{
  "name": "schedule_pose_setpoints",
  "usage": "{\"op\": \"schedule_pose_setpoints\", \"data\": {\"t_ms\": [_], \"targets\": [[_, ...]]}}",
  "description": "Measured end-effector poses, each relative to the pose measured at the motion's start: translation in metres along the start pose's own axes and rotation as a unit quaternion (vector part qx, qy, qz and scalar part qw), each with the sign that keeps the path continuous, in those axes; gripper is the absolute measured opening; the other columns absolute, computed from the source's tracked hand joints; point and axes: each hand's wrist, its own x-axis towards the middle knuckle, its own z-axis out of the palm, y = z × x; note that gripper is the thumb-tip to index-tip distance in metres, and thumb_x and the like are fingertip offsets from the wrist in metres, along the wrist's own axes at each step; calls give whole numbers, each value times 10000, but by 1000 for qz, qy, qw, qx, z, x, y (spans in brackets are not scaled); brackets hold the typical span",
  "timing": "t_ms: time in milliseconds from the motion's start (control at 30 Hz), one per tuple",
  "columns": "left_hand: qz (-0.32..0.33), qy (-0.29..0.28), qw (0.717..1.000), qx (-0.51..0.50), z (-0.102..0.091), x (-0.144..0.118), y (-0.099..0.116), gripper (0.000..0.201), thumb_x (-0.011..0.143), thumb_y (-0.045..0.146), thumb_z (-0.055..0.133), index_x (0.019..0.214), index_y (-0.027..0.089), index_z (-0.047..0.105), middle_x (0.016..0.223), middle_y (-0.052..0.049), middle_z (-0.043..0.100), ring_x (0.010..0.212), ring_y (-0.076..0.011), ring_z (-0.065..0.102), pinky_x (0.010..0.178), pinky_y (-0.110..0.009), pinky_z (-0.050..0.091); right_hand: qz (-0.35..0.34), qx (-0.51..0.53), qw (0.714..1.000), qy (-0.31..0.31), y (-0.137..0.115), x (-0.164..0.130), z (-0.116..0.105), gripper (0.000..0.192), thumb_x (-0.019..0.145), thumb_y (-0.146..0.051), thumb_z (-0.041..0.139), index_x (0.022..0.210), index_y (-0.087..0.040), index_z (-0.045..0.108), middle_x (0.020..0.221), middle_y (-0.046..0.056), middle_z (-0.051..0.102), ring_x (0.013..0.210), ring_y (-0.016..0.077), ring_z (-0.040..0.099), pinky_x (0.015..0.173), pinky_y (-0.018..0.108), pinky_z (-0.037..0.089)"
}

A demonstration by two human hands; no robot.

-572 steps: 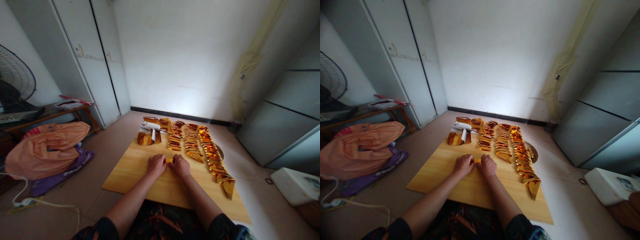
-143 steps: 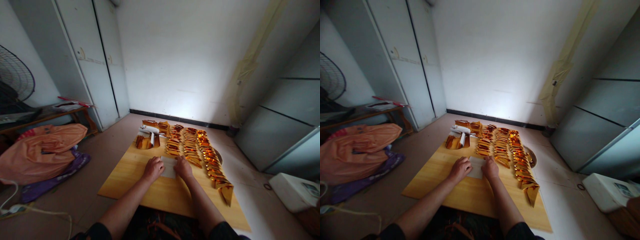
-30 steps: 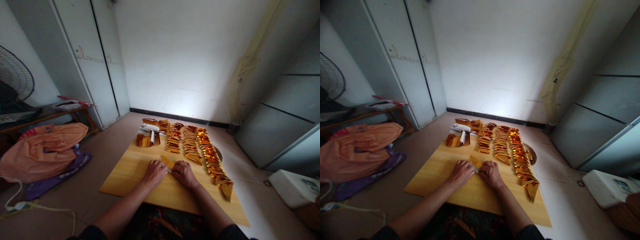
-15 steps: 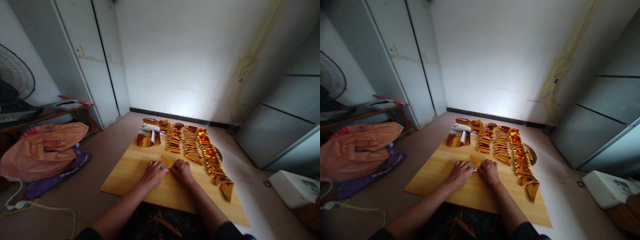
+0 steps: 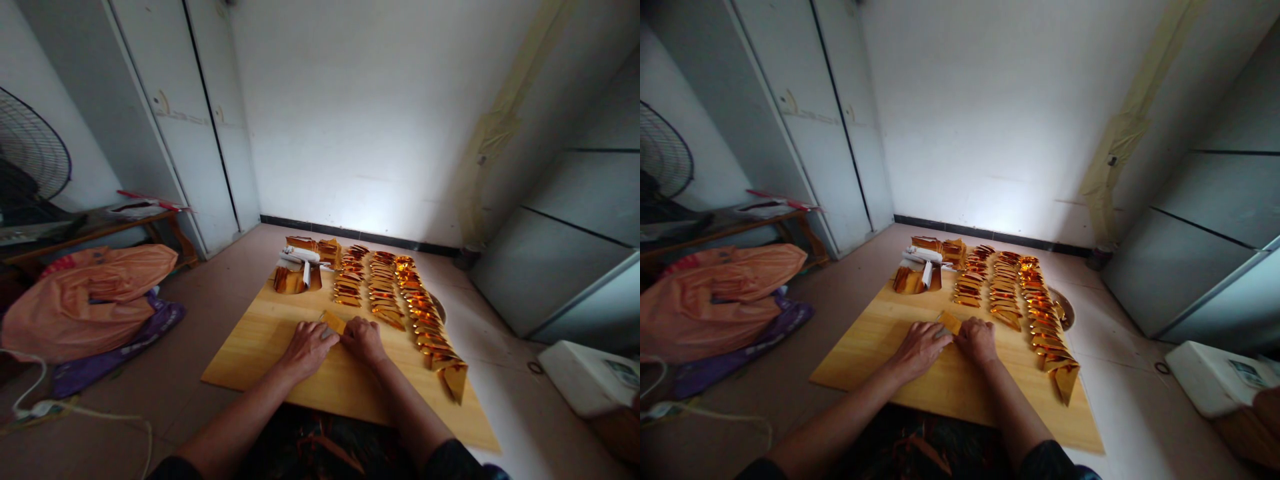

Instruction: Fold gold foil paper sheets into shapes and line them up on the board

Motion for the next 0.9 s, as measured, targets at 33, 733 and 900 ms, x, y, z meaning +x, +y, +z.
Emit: {"op": "schedule_pose_setpoints", "data": {"t_ms": [33,733,900], "targets": [[2,-2,1000,3,0,0,0,264,909,248,450,1124,324,582,1170,-56,577,1063,-218,514,885,-391,382,4,-3,1000,1,0,0,1,182,846,-351,559,791,-200,643,881,29,632,848,154,550,733,272,269],[-12,-19,1000,-4,-1,0,2,193,904,279,476,971,299,655,1149,-61,579,1089,-230,496,921,-426,352,30,60,997,41,2,0,11,132,754,-153,524,785,-209,639,852,12,648,848,150,574,784,272,288],[-18,-27,999,-8,-6,1,3,210,912,287,460,973,295,661,1152,-67,580,1082,-234,498,923,-445,352,39,54,997,38,2,1,12,71,736,-225,580,773,-205,636,843,12,643,843,157,570,780,276,293]]}}
